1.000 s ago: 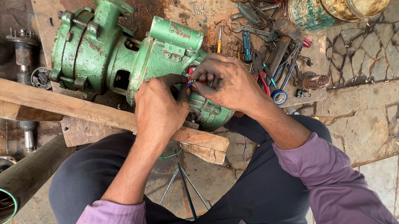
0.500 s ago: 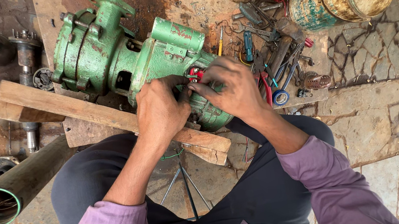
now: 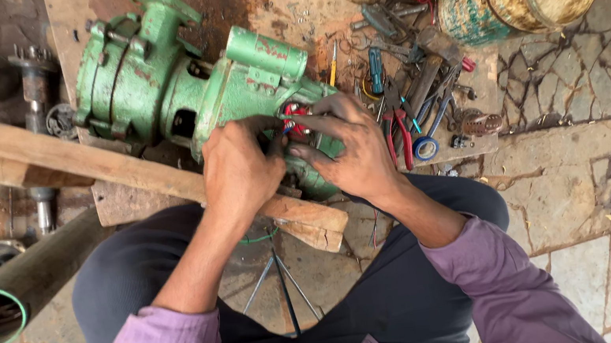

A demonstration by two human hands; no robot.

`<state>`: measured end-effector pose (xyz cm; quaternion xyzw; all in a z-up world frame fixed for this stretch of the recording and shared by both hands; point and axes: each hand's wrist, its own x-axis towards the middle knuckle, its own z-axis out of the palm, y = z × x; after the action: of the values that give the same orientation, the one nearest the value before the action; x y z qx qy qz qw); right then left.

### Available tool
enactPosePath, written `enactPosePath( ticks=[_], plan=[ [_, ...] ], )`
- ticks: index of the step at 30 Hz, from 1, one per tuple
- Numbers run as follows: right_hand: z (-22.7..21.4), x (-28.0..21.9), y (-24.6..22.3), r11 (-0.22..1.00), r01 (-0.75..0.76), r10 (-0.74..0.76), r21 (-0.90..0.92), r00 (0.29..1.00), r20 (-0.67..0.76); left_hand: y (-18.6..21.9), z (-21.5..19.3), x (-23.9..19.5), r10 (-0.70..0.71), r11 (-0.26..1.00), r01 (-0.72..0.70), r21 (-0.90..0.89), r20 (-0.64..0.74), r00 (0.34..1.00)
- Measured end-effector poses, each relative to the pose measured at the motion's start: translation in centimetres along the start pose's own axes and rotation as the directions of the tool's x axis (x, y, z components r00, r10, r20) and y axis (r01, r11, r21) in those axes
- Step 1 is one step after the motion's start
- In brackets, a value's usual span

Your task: The person connects and tapes electrical wires on a green water pump motor, using pliers and a wrench to secure components.

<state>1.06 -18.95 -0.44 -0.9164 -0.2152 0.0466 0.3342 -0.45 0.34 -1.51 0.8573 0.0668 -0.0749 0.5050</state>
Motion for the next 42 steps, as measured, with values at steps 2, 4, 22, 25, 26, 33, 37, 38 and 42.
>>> enactPosePath(
  ticks=[2,4,22,25,26,33,37,38,42],
  plan=[
    [0.2,-0.8,0.9,0.998,-0.04,0.04,0.045,0.999,-0.011,-0.1,0.2,0.1,0.087,0.995,-0.084,0.058,-0.061,0.994],
    [0.0,-2.7,2.6,0.988,-0.12,0.126,0.098,0.991,-0.051,-0.4,0.0,0.3,0.054,0.997,-0.053,0.057,-0.013,0.998],
    [0.4,-7.6,25.6,0.806,-0.399,0.466,-0.436,0.884,0.052,0.0,-0.2,-0.1,-0.016,0.992,0.008,0.128,0.065,0.998],
    [0.0,-8.1,26.1,0.804,-0.353,0.386,-0.478,0.922,-0.032,0.4,-0.2,0.1,-0.061,0.992,0.053,0.115,0.074,0.995],
    [0.4,-8.4,26.3,0.795,-0.333,0.355,-0.506,0.933,-0.056,0.4,-0.2,0.1,-0.084,0.992,0.076,0.104,0.08,0.993],
    [2.8,-9.4,25.8,0.576,-0.395,0.58,-0.716,0.815,0.016,0.0,-0.3,0.0,-0.047,0.995,0.04,0.095,0.075,0.996],
    [5.4,-8.8,25.5,0.568,-0.467,0.529,-0.678,0.838,-0.134,-0.5,-0.4,-0.1,0.012,0.991,-0.02,0.136,0.061,0.998],
    [5.7,-8.7,26.0,0.565,-0.495,0.517,-0.661,0.836,-0.184,-0.5,-0.3,0.0,0.046,0.988,-0.055,0.142,0.063,0.997],
    [6.3,-8.2,27.2,0.54,-0.579,0.571,-0.611,0.785,-0.24,-0.4,-0.2,-0.1,-0.006,0.99,-0.004,0.141,0.072,0.997]
  ],
)
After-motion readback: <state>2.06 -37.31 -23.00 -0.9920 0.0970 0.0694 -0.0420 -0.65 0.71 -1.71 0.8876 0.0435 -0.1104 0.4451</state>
